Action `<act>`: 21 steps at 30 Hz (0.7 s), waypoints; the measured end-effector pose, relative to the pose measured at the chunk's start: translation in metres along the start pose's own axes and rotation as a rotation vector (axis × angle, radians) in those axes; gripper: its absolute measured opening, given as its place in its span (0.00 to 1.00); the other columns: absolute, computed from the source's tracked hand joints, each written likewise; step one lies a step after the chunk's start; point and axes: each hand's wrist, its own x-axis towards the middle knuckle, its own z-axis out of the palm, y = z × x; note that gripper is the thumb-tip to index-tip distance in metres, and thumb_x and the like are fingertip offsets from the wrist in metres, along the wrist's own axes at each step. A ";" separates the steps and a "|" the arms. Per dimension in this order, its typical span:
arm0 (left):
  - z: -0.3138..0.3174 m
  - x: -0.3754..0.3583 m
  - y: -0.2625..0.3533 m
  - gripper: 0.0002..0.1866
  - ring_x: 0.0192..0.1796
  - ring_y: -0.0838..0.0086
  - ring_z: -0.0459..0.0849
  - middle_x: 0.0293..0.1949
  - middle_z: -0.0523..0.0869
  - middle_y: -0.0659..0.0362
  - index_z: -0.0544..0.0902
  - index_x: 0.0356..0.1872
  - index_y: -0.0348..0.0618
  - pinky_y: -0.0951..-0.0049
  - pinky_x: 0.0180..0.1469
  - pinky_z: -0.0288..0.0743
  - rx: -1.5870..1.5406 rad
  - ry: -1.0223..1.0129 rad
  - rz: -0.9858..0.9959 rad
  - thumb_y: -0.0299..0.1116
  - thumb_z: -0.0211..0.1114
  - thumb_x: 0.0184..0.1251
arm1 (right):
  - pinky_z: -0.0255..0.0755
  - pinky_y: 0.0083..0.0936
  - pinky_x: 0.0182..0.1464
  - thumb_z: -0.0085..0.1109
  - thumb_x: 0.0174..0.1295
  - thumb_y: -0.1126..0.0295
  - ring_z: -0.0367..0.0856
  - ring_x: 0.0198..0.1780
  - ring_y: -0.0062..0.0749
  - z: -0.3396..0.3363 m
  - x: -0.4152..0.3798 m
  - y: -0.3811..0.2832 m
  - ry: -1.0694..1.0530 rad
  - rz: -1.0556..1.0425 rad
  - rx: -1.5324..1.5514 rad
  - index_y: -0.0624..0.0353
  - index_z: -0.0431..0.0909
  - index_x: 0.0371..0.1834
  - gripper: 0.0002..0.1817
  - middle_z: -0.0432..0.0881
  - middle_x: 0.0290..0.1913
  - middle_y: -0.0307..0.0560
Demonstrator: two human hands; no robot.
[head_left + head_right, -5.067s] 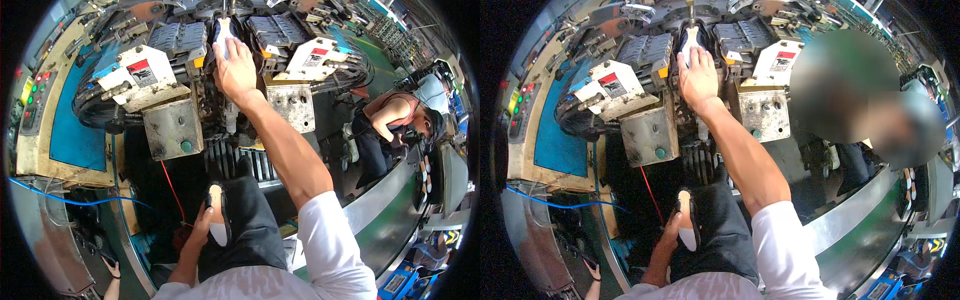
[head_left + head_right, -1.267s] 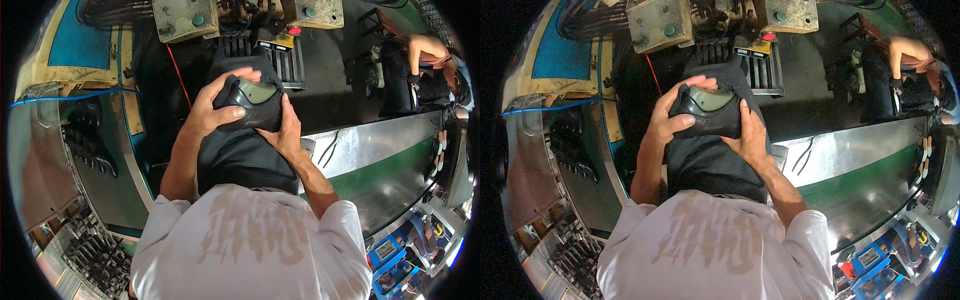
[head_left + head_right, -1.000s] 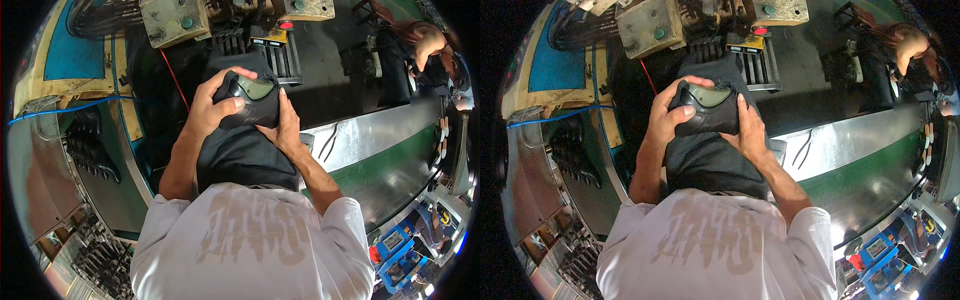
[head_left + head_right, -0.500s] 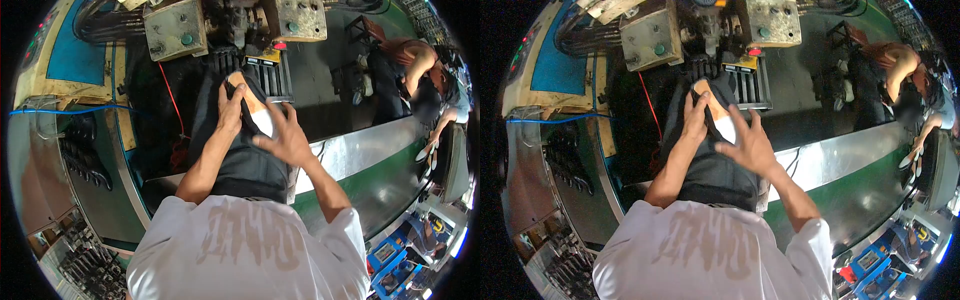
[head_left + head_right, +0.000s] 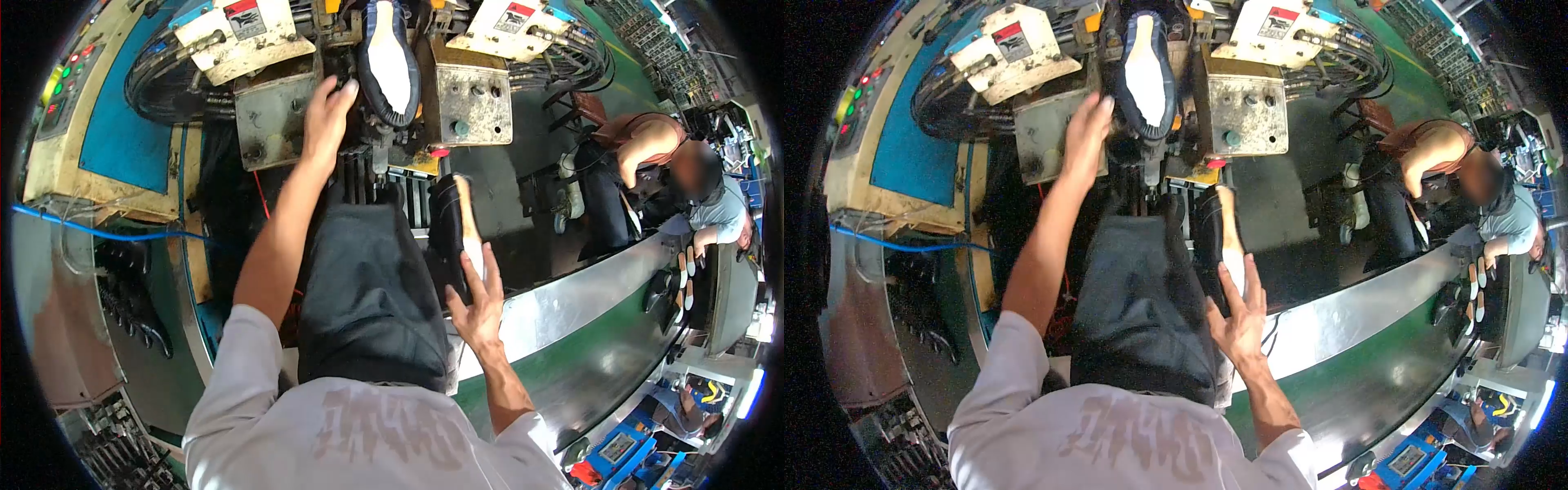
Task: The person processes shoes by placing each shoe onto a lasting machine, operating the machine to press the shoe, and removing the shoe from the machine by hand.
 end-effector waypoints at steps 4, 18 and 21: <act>0.056 0.092 0.036 0.26 0.52 0.65 0.92 0.52 0.93 0.53 0.85 0.62 0.39 0.59 0.59 0.88 -0.566 -0.380 -0.544 0.49 0.76 0.76 | 0.77 0.53 0.70 0.78 0.58 0.71 0.76 0.73 0.68 -0.027 0.057 -0.013 0.136 -0.131 -0.196 0.40 0.76 0.82 0.44 0.59 0.87 0.70; -0.093 -0.121 0.032 0.42 0.71 0.39 0.84 0.75 0.78 0.38 0.62 0.86 0.39 0.34 0.74 0.79 -0.913 -0.423 -0.473 0.60 0.57 0.87 | 0.75 0.56 0.72 0.77 0.63 0.65 0.75 0.71 0.70 0.039 0.302 -0.109 0.174 -0.350 -0.307 0.31 0.74 0.83 0.43 0.60 0.86 0.66; -0.132 -0.162 -0.028 0.34 0.66 0.46 0.88 0.68 0.83 0.45 0.66 0.83 0.47 0.38 0.70 0.84 -0.873 -0.254 -0.610 0.55 0.57 0.88 | 0.80 0.61 0.65 0.76 0.65 0.62 0.75 0.67 0.76 0.074 0.306 -0.107 0.232 -0.303 -0.325 0.26 0.73 0.83 0.41 0.58 0.87 0.66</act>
